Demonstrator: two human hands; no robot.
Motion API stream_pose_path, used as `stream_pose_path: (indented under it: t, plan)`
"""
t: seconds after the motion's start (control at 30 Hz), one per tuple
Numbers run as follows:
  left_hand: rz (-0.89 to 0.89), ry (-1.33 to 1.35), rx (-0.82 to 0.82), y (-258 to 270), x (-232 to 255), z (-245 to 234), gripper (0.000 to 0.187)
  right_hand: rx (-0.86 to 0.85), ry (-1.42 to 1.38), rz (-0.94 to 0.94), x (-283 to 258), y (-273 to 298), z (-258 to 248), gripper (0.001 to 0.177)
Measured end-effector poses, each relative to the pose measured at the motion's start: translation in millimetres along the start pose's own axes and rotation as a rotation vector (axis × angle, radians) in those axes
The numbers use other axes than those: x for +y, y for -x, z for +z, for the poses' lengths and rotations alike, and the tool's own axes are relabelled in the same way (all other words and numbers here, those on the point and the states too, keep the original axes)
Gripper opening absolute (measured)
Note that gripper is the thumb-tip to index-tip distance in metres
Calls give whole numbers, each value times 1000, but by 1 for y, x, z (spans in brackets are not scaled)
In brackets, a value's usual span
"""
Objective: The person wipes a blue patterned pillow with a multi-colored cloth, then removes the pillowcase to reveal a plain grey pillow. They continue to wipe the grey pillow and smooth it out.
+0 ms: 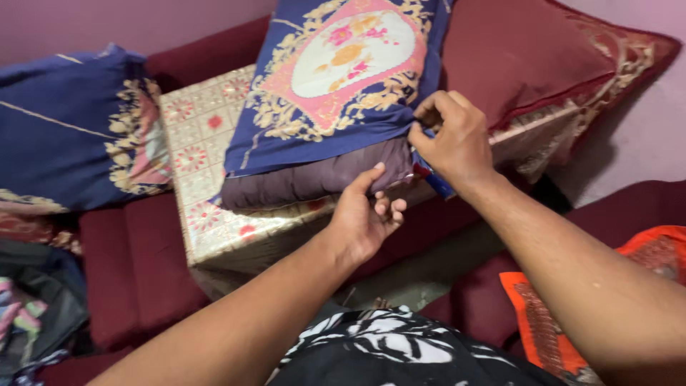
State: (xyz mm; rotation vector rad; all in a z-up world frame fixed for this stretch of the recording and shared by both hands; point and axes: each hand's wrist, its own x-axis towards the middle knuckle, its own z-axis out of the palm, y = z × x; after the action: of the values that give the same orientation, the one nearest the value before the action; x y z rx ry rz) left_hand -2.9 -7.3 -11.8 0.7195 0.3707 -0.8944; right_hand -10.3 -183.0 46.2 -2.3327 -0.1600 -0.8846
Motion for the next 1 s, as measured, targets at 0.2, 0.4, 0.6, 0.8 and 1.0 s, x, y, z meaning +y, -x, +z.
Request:
stream_pose_path:
  t: [0.2,0.4,0.6,0.8,1.0]
  plan:
    - [-35,232,96,5,-2,29,21,-92,-55,118,5,8,-13,35]
    - [-78,318,97,-32,-11,41,45,-98,-22,165,-1,37,-8,43]
    - [-184,114,201,-43,-15,27,42,-27,58,109,1,39,-2,35]
    - [-61,-5,146,-29,-19,16,32,31,64,123,1,33,4,25]
    - [45,-91,165,-7,-14,17,23,74,41,182,-1,21,11,21]
